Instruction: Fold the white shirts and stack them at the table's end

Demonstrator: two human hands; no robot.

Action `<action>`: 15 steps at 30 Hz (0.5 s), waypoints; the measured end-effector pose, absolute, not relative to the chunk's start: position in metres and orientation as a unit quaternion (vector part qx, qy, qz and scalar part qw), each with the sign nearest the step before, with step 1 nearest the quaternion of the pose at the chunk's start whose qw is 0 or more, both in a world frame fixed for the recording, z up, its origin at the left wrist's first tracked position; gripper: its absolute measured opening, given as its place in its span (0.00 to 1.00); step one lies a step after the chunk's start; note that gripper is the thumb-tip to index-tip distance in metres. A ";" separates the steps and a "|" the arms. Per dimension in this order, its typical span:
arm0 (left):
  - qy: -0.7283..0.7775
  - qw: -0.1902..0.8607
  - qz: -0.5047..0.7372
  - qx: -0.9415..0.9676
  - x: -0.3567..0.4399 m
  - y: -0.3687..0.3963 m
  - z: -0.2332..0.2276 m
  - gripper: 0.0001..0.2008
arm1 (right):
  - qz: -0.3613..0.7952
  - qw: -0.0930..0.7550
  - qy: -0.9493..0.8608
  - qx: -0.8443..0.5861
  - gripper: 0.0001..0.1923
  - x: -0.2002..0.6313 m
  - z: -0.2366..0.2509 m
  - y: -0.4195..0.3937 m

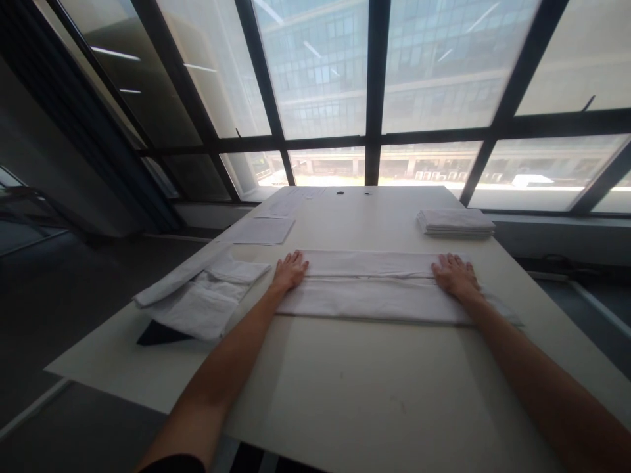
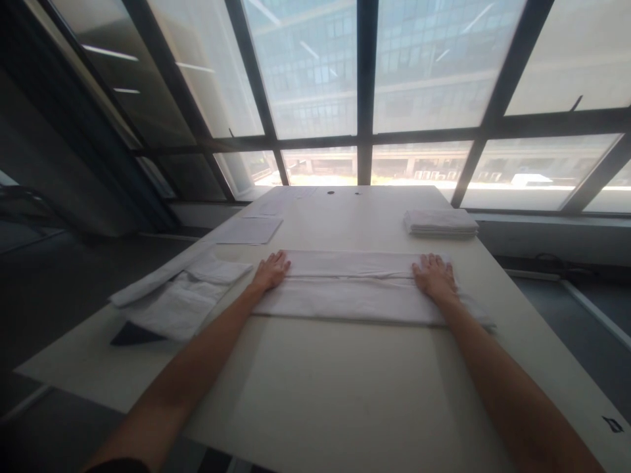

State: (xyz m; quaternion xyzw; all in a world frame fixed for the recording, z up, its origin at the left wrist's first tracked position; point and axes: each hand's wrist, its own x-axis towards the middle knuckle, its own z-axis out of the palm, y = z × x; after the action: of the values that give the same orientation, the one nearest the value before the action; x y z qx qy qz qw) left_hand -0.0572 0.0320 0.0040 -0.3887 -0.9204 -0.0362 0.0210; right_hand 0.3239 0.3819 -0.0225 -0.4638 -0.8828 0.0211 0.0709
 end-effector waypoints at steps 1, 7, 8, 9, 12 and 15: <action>-0.923 0.023 -0.040 -0.381 -0.060 0.027 0.004 0.30 | 0.024 0.074 -0.882 -0.464 0.35 0.323 -0.022 0.381; -0.930 0.052 -0.051 -0.359 -0.045 0.028 0.017 0.29 | 0.049 0.150 -0.875 -0.457 0.29 0.326 -0.014 0.382; -0.927 0.065 -0.057 -0.366 -0.038 0.033 0.021 0.29 | 0.064 0.176 -0.866 -0.463 0.28 0.330 -0.011 0.385; -0.920 0.074 -0.065 -0.379 -0.029 0.039 0.026 0.29 | 0.080 0.202 -0.852 -0.476 0.28 0.334 -0.007 0.389; -0.888 0.063 -0.096 -0.445 0.008 0.071 0.037 0.29 | 0.146 0.240 -0.792 -0.542 0.27 0.356 0.007 0.406; -0.843 0.021 -0.122 -0.523 0.062 0.116 0.041 0.28 | 0.223 0.222 -0.745 -0.589 0.21 0.378 0.018 0.423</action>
State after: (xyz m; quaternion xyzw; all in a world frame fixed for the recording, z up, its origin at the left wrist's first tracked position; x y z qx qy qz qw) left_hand 0.0619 0.1162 0.0414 -0.5228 -0.8433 -0.1224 0.0209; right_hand 0.3779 0.4226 0.0178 -0.5885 -0.7446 0.2231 0.2225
